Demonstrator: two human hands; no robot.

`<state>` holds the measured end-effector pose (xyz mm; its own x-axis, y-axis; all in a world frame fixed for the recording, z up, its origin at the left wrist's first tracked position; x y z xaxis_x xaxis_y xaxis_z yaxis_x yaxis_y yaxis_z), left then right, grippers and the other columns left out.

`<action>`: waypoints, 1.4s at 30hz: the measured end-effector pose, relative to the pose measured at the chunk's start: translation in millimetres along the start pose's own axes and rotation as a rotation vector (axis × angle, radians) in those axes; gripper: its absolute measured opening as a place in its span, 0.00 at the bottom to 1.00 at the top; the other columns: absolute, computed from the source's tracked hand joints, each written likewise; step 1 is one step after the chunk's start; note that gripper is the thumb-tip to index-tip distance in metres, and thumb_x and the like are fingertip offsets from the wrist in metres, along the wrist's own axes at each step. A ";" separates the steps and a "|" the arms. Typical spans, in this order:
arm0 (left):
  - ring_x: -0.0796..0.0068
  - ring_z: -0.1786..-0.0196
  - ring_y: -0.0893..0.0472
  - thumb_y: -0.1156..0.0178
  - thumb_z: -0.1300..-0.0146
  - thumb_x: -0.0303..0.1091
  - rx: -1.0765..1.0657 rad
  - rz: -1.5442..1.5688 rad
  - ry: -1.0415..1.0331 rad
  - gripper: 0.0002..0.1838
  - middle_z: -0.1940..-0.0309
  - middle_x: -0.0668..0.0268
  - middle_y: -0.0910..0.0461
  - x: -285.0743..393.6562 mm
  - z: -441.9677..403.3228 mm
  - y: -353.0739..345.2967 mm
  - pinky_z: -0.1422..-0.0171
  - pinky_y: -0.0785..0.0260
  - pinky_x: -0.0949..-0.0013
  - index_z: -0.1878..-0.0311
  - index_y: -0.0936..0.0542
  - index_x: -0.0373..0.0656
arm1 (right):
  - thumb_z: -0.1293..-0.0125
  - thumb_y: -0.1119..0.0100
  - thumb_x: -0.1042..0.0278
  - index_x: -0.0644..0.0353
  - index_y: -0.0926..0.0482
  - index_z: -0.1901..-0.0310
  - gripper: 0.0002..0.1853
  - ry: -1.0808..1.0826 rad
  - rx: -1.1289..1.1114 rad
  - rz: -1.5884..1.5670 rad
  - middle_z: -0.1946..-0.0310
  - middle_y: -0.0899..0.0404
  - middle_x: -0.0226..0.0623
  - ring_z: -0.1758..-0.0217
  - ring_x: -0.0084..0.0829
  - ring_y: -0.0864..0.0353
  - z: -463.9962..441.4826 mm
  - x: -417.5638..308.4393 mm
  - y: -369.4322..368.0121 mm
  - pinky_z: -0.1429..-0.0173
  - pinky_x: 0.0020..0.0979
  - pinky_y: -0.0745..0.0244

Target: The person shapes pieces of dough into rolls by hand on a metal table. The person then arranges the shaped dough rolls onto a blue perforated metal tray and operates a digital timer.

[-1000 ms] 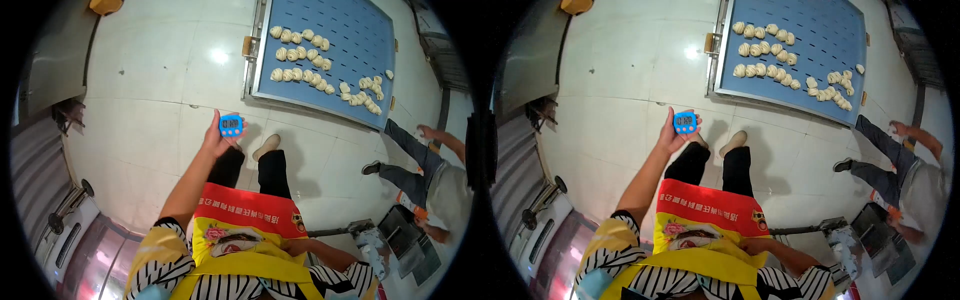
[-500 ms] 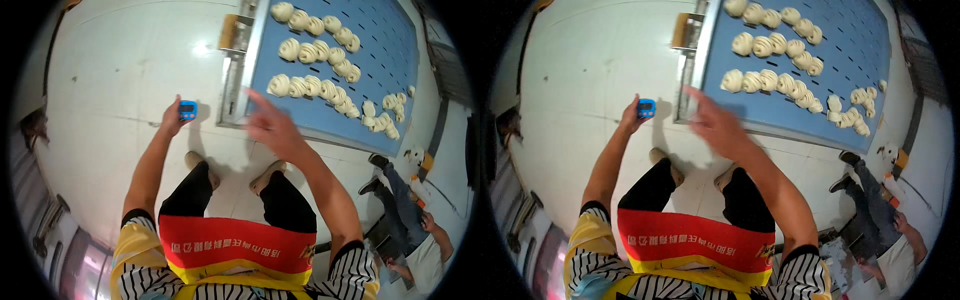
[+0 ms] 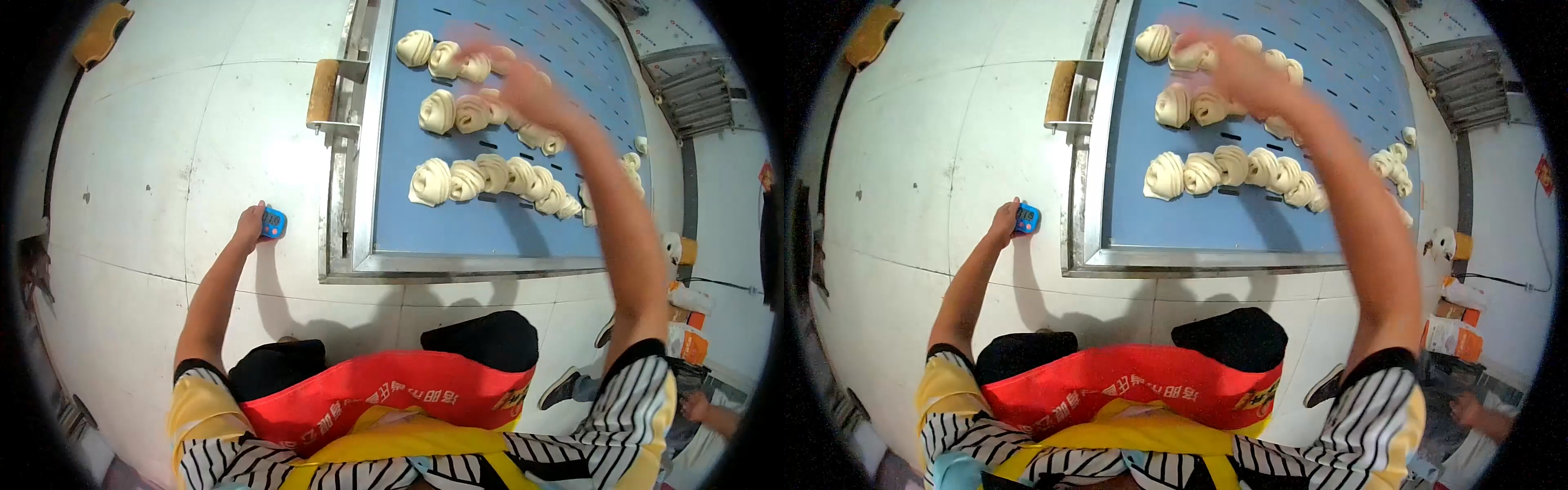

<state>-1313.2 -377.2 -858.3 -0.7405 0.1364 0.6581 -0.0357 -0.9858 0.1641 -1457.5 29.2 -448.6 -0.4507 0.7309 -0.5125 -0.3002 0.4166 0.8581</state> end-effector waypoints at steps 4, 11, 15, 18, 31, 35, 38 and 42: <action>0.62 0.73 0.18 0.53 0.30 0.51 0.165 -0.365 -0.045 0.24 0.65 0.51 0.22 27.9 18.3 2.6 0.80 0.22 0.60 0.58 0.29 0.32 | 0.59 0.25 0.49 0.52 0.38 0.32 0.50 0.032 -0.095 0.331 0.38 0.31 0.40 0.30 0.41 0.39 65.6 -12.9 -93.6 0.27 0.48 0.52; 0.54 0.67 0.15 0.39 0.40 0.53 0.129 -0.849 0.018 0.27 0.64 0.46 0.19 67.8 57.2 34.3 0.75 0.22 0.60 0.57 0.26 0.33 | 0.59 0.26 0.49 0.52 0.34 0.36 0.46 0.012 0.040 0.358 0.41 0.30 0.34 0.33 0.38 0.36 92.3 -16.2 -132.5 0.27 0.54 0.55; 0.57 0.62 0.17 0.38 0.37 0.43 0.407 -0.897 -0.474 0.18 0.65 0.53 0.18 198.3 156.8 16.0 0.59 0.24 0.61 0.53 0.22 0.38 | 0.57 0.25 0.54 0.47 0.31 0.38 0.41 0.017 0.039 0.387 0.43 0.29 0.31 0.36 0.37 0.34 101.2 -9.3 -118.0 0.28 0.55 0.51; 0.73 0.71 0.20 0.38 0.37 0.36 0.306 -0.594 -0.962 0.15 0.71 0.60 0.20 270.0 248.9 -50.0 0.66 0.26 0.69 0.51 0.23 0.37 | 0.54 0.27 0.58 0.44 0.27 0.44 0.32 0.036 -0.021 0.425 0.46 0.29 0.29 0.41 0.36 0.31 108.6 9.2 -112.9 0.36 0.50 0.41; 0.60 0.54 0.23 0.30 0.54 0.37 0.001 -1.286 -1.297 0.40 0.58 0.61 0.23 256.0 240.9 -246.6 0.52 0.30 0.61 0.36 0.34 0.38 | 0.56 0.25 0.61 0.47 0.31 0.39 0.39 -0.074 0.002 0.546 0.41 0.30 0.36 0.37 0.40 0.33 162.7 46.9 -75.4 0.34 0.43 0.42; 0.60 0.50 0.24 0.31 0.52 0.35 0.057 -1.304 -1.280 0.39 0.54 0.60 0.23 254.8 235.2 -245.9 0.49 0.31 0.60 0.35 0.35 0.40 | 0.57 0.25 0.60 0.55 0.36 0.35 0.45 0.026 0.105 0.112 0.40 0.31 0.42 0.37 0.45 0.34 128.5 -3.1 -103.9 0.33 0.43 0.40; 0.56 0.43 0.28 0.29 0.53 0.35 -0.010 -1.122 -1.329 0.43 0.46 0.56 0.27 275.3 255.4 -220.3 0.41 0.33 0.59 0.32 0.38 0.43 | 0.57 0.25 0.62 0.57 0.35 0.36 0.43 0.026 0.134 -0.049 0.42 0.29 0.43 0.38 0.47 0.33 107.6 -13.1 -126.3 0.35 0.42 0.37; 0.56 0.41 0.30 0.28 0.53 0.36 0.258 -1.102 -1.175 0.44 0.43 0.56 0.29 287.5 251.7 -172.4 0.37 0.35 0.59 0.32 0.37 0.44 | 0.58 0.25 0.67 0.57 0.29 0.42 0.37 0.078 0.253 -0.133 0.52 0.27 0.41 0.43 0.45 0.30 97.5 -10.4 -136.4 0.42 0.40 0.31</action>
Point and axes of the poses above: each hand's wrist, its own z-axis away from the middle knuckle, its own y-axis out of the back of the hand, x = y × z, the point moved 7 cm from there along -z, towards the middle knuckle
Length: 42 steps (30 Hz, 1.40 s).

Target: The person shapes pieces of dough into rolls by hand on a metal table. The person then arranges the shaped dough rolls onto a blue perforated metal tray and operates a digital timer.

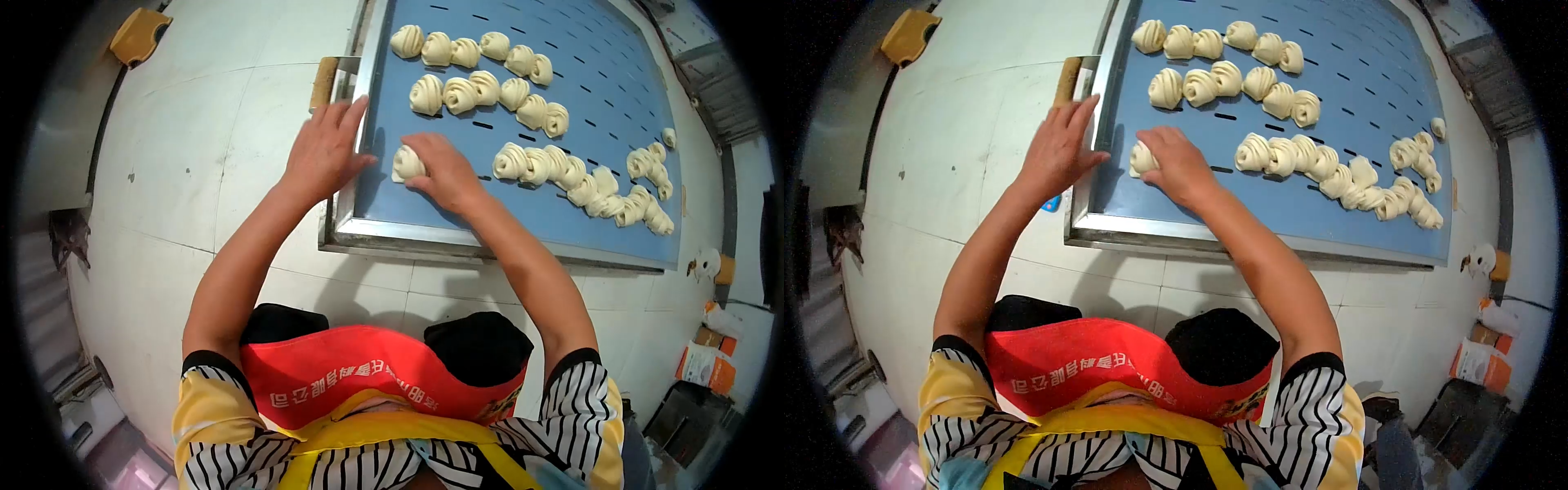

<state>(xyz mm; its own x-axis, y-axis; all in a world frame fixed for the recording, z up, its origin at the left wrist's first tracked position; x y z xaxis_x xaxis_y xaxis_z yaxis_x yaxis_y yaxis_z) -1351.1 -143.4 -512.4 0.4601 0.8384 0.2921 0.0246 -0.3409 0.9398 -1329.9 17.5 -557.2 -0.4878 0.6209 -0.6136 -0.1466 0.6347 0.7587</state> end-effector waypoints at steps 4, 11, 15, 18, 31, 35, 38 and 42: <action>0.56 0.42 0.30 0.27 0.53 0.36 -0.042 0.080 0.064 0.44 0.43 0.55 0.30 -8.0 8.9 -5.9 0.37 0.34 0.59 0.32 0.37 0.43 | 0.59 0.24 0.65 0.57 0.29 0.42 0.38 0.003 -0.072 0.012 0.48 0.27 0.40 0.41 0.43 0.30 -4.0 0.6 -9.0 0.39 0.42 0.35; 0.57 0.45 0.28 0.29 0.52 0.36 -0.160 0.050 -0.206 0.39 0.48 0.56 0.27 57.0 -3.7 -14.0 0.40 0.32 0.60 0.37 0.33 0.37 | 0.59 0.24 0.64 0.52 0.28 0.42 0.38 -0.154 -0.071 0.601 0.45 0.26 0.38 0.40 0.40 0.30 34.6 36.3 85.6 0.31 0.52 0.48; 0.57 0.48 0.27 0.32 0.51 0.33 -0.308 -0.057 -0.085 0.35 0.54 0.57 0.26 56.7 -11.2 -65.5 0.43 0.30 0.63 0.39 0.32 0.33 | 0.58 0.27 0.69 0.55 0.26 0.46 0.32 -0.101 -0.186 0.592 0.49 0.25 0.39 0.44 0.42 0.28 58.7 73.8 79.5 0.32 0.49 0.43; 0.57 0.49 0.27 0.34 0.51 0.29 -0.199 -0.039 -0.215 0.33 0.56 0.57 0.27 58.6 -11.3 -65.7 0.45 0.29 0.62 0.40 0.31 0.33 | 0.59 0.27 0.71 0.58 0.26 0.47 0.32 -0.075 -0.114 0.292 0.51 0.26 0.41 0.45 0.44 0.28 55.0 47.6 64.8 0.37 0.43 0.35; 0.56 0.51 0.27 0.37 0.52 0.25 -0.151 0.081 -0.191 0.33 0.55 0.55 0.28 55.6 -7.9 -64.4 0.46 0.29 0.61 0.39 0.32 0.35 | 0.59 0.27 0.74 0.61 0.28 0.44 0.35 -0.114 -0.054 0.140 0.52 0.24 0.43 0.46 0.47 0.29 36.9 30.9 41.3 0.41 0.40 0.31; 0.57 0.51 0.27 0.35 0.53 0.26 -0.123 0.041 -0.206 0.34 0.55 0.55 0.28 54.6 -8.0 -65.0 0.46 0.29 0.62 0.39 0.32 0.35 | 0.59 0.27 0.74 0.62 0.27 0.44 0.35 -0.010 -0.082 0.190 0.52 0.23 0.43 0.47 0.47 0.29 33.3 32.7 37.8 0.41 0.39 0.30; 0.57 0.48 0.28 0.32 0.54 0.30 -0.141 0.012 -0.192 0.36 0.53 0.56 0.28 55.5 -7.7 -66.5 0.44 0.30 0.61 0.39 0.31 0.36 | 0.59 0.26 0.73 0.61 0.28 0.43 0.36 -0.117 -0.095 0.229 0.49 0.24 0.43 0.45 0.46 0.29 34.2 33.4 35.1 0.40 0.39 0.31; 0.57 0.43 0.29 0.29 0.55 0.37 0.006 -0.091 -0.295 0.38 0.48 0.56 0.27 78.6 -8.6 -34.5 0.40 0.32 0.60 0.39 0.32 0.36 | 0.59 0.25 0.71 0.57 0.29 0.41 0.38 -0.164 -0.013 0.256 0.45 0.25 0.43 0.41 0.45 0.30 35.9 19.2 65.2 0.39 0.39 0.32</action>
Point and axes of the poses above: each hand's wrist, its own z-axis away from the middle knuckle, its own y-axis out of the back of the hand, x = y × z, the point moved 7 cm from there along -z, towards the middle knuckle
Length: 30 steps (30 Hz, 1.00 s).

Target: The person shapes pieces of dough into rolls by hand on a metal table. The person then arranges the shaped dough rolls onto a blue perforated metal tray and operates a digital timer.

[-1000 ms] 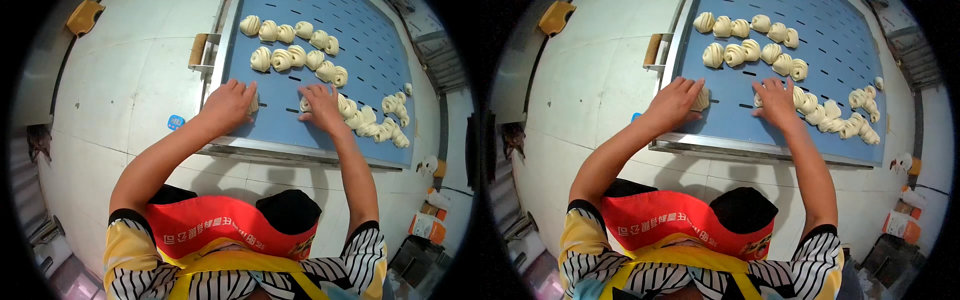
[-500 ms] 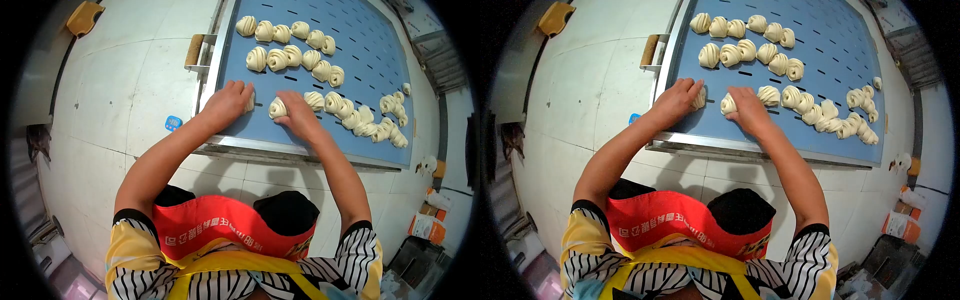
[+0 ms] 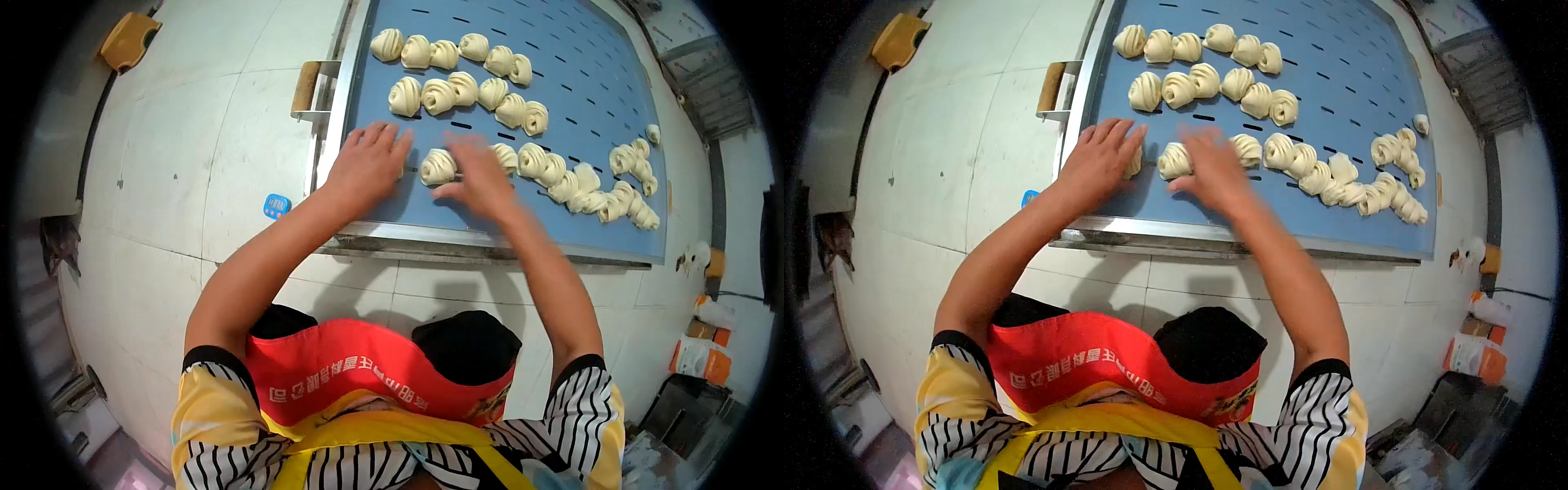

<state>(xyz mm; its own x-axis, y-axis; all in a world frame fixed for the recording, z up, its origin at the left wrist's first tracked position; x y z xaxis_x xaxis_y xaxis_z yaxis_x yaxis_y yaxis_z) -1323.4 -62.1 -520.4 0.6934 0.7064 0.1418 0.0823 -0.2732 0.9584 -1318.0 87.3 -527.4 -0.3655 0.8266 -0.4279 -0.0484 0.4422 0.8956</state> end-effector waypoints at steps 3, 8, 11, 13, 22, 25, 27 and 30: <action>0.56 0.41 0.30 0.27 0.56 0.41 -0.060 0.126 -0.046 0.40 0.47 0.55 0.27 27.3 -17.7 1.2 0.38 0.33 0.60 0.39 0.32 0.36 | 0.58 0.25 0.70 0.54 0.28 0.41 0.38 0.082 0.041 0.244 0.44 0.25 0.42 0.40 0.44 0.30 7.5 29.7 44.0 0.39 0.39 0.32; 0.57 0.48 0.25 0.42 0.42 0.34 -0.350 0.116 0.066 0.26 0.51 0.53 0.26 45.1 -42.6 -55.5 0.50 0.26 0.60 0.40 0.31 0.35 | 0.54 0.28 0.70 0.55 0.27 0.43 0.32 -0.117 -0.208 0.240 0.51 0.24 0.42 0.45 0.43 0.27 24.4 93.4 26.6 0.43 0.39 0.30; 0.61 0.58 0.22 0.48 0.41 0.30 -0.060 0.118 -0.039 0.08 0.61 0.56 0.25 48.0 -40.3 -51.0 0.67 0.23 0.62 0.60 0.27 0.38 | 0.53 0.29 0.70 0.55 0.26 0.44 0.31 -0.181 -0.212 0.165 0.53 0.24 0.43 0.47 0.44 0.27 33.2 82.5 23.8 0.43 0.40 0.29; 0.61 0.58 0.23 0.48 0.41 0.30 -0.061 0.124 -0.055 0.10 0.62 0.57 0.25 48.2 -39.0 -53.6 0.65 0.23 0.62 0.57 0.27 0.38 | 0.53 0.28 0.71 0.55 0.27 0.42 0.33 -0.171 -0.192 0.112 0.52 0.25 0.43 0.47 0.44 0.27 39.3 80.9 24.6 0.43 0.40 0.29; 0.60 0.56 0.23 0.48 0.40 0.30 -0.048 0.171 -0.074 0.16 0.61 0.58 0.26 40.3 -38.6 -53.3 0.62 0.22 0.62 0.49 0.28 0.37 | 0.55 0.27 0.72 0.54 0.29 0.39 0.37 -0.367 -0.267 -0.043 0.47 0.28 0.43 0.46 0.47 0.26 43.1 70.6 24.2 0.41 0.40 0.29; 0.60 0.56 0.23 0.48 0.40 0.30 -0.056 0.170 -0.084 0.16 0.61 0.58 0.26 41.1 -38.5 -55.6 0.62 0.22 0.63 0.49 0.29 0.37 | 0.54 0.27 0.73 0.57 0.29 0.41 0.35 -0.319 -0.193 -0.058 0.45 0.28 0.43 0.45 0.47 0.25 43.3 67.3 21.6 0.42 0.39 0.28; 0.59 0.56 0.24 0.48 0.41 0.30 -0.026 0.170 -0.089 0.16 0.61 0.58 0.26 41.0 -37.8 -55.6 0.62 0.22 0.63 0.49 0.29 0.36 | 0.54 0.28 0.73 0.59 0.28 0.42 0.33 -0.213 -0.117 -0.081 0.45 0.27 0.43 0.45 0.46 0.25 43.3 64.9 23.3 0.43 0.39 0.28; 0.59 0.57 0.24 0.47 0.41 0.29 0.003 0.173 -0.094 0.16 0.61 0.58 0.26 41.2 -38.0 -53.8 0.62 0.23 0.63 0.50 0.29 0.36 | 0.54 0.28 0.73 0.61 0.27 0.43 0.33 -0.185 -0.093 -0.141 0.48 0.25 0.44 0.46 0.45 0.24 40.4 62.4 25.5 0.43 0.39 0.28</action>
Point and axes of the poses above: each hand's wrist, its own z-axis away from the middle knuckle, its own y-axis out of the back of the hand, x = y × z, the point moved 7 cm from there along -z, towards the middle knuckle
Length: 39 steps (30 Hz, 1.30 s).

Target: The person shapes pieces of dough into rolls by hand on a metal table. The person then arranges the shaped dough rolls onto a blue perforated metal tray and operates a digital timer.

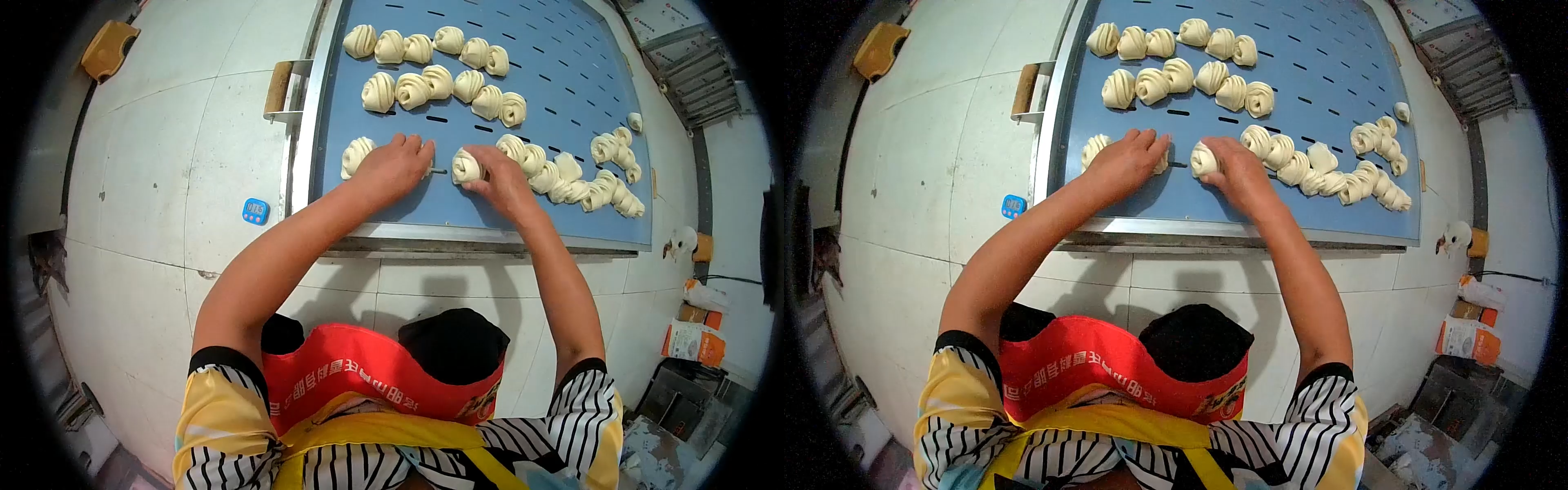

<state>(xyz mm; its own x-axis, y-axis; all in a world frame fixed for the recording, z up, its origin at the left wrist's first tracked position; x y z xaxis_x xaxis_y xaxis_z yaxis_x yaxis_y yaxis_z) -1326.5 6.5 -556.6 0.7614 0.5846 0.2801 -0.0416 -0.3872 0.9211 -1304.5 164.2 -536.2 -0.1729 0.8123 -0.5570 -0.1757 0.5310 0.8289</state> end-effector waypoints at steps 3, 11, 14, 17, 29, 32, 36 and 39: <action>0.59 0.57 0.24 0.47 0.42 0.29 -0.028 0.017 0.003 0.15 0.61 0.58 0.26 1.2 1.6 0.2 0.62 0.23 0.62 0.50 0.29 0.37 | 0.54 0.28 0.73 0.61 0.26 0.43 0.32 0.041 0.026 0.039 0.49 0.23 0.44 0.46 0.45 0.24 0.0 1.6 -12.1 0.42 0.38 0.29; 0.52 0.39 0.30 0.34 0.48 0.37 0.032 -0.222 0.005 0.36 0.43 0.52 0.29 12.4 -0.2 13.1 0.38 0.33 0.56 0.35 0.33 0.39 | 0.57 0.24 0.59 0.58 0.30 0.38 0.42 0.028 0.188 0.347 0.41 0.26 0.42 0.36 0.42 0.31 3.3 16.0 35.9 0.32 0.46 0.41; 0.50 0.34 0.34 0.28 0.55 0.41 -0.011 0.060 -0.015 0.44 0.39 0.49 0.31 49.6 -16.9 18.3 0.32 0.41 0.54 0.34 0.35 0.38 | 0.55 0.26 0.57 0.53 0.29 0.40 0.37 0.004 0.174 0.456 0.43 0.25 0.37 0.36 0.39 0.30 5.1 61.7 38.6 0.29 0.50 0.49; 0.53 0.39 0.30 0.31 0.52 0.40 -0.003 -0.057 -0.023 0.39 0.43 0.50 0.29 67.2 -35.4 -13.8 0.37 0.36 0.57 0.37 0.32 0.35 | 0.51 0.28 0.65 0.45 0.26 0.45 0.29 0.049 0.083 0.408 0.46 0.23 0.29 0.38 0.34 0.28 4.6 73.1 39.7 0.27 0.50 0.53; 0.60 0.50 0.25 0.49 0.41 0.31 0.048 -0.095 -0.021 0.23 0.51 0.57 0.25 60.6 -41.5 -28.1 0.48 0.31 0.60 0.40 0.30 0.37 | 0.50 0.32 0.69 0.43 0.23 0.50 0.23 -0.063 -0.077 0.545 0.55 0.20 0.25 0.43 0.29 0.27 19.5 45.9 44.7 0.28 0.54 0.52; 0.60 0.48 0.26 0.48 0.41 0.31 0.045 -0.067 -0.011 0.24 0.50 0.57 0.25 59.5 -38.0 -31.3 0.46 0.32 0.60 0.39 0.30 0.37 | 0.49 0.32 0.68 0.44 0.23 0.50 0.22 -0.083 -0.084 0.636 0.56 0.20 0.26 0.43 0.31 0.27 16.3 47.5 37.6 0.30 0.55 0.50; 0.57 0.41 0.30 0.42 0.44 0.34 0.125 -0.089 -0.002 0.29 0.45 0.55 0.28 60.0 -33.4 -17.2 0.38 0.36 0.56 0.37 0.32 0.40 | 0.56 0.27 0.66 0.44 0.25 0.45 0.32 -0.104 -0.081 0.710 0.48 0.24 0.26 0.37 0.33 0.32 17.1 50.9 27.2 0.29 0.55 0.51; 0.56 0.36 0.33 0.35 0.48 0.36 0.234 -0.029 0.000 0.34 0.42 0.54 0.30 48.4 -32.9 17.6 0.34 0.40 0.54 0.36 0.32 0.41 | 0.62 0.23 0.65 0.40 0.31 0.38 0.44 -0.130 -0.024 0.647 0.38 0.32 0.27 0.30 0.37 0.39 24.2 43.2 41.2 0.28 0.55 0.52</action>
<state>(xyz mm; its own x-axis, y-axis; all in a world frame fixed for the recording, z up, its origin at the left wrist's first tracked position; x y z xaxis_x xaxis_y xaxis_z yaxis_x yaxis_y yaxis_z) -1311.7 51.4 -517.9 0.7601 0.5981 0.2541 0.1320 -0.5249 0.8409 -1295.7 227.0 -524.9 -0.1330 0.9890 0.0647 -0.0973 -0.0780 0.9922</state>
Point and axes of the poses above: each hand's wrist, its own z-axis away from the middle knuckle, its own y-axis out of the back of the hand, x = y × z, the point moved 7 cm from there along -z, towards the middle knuckle
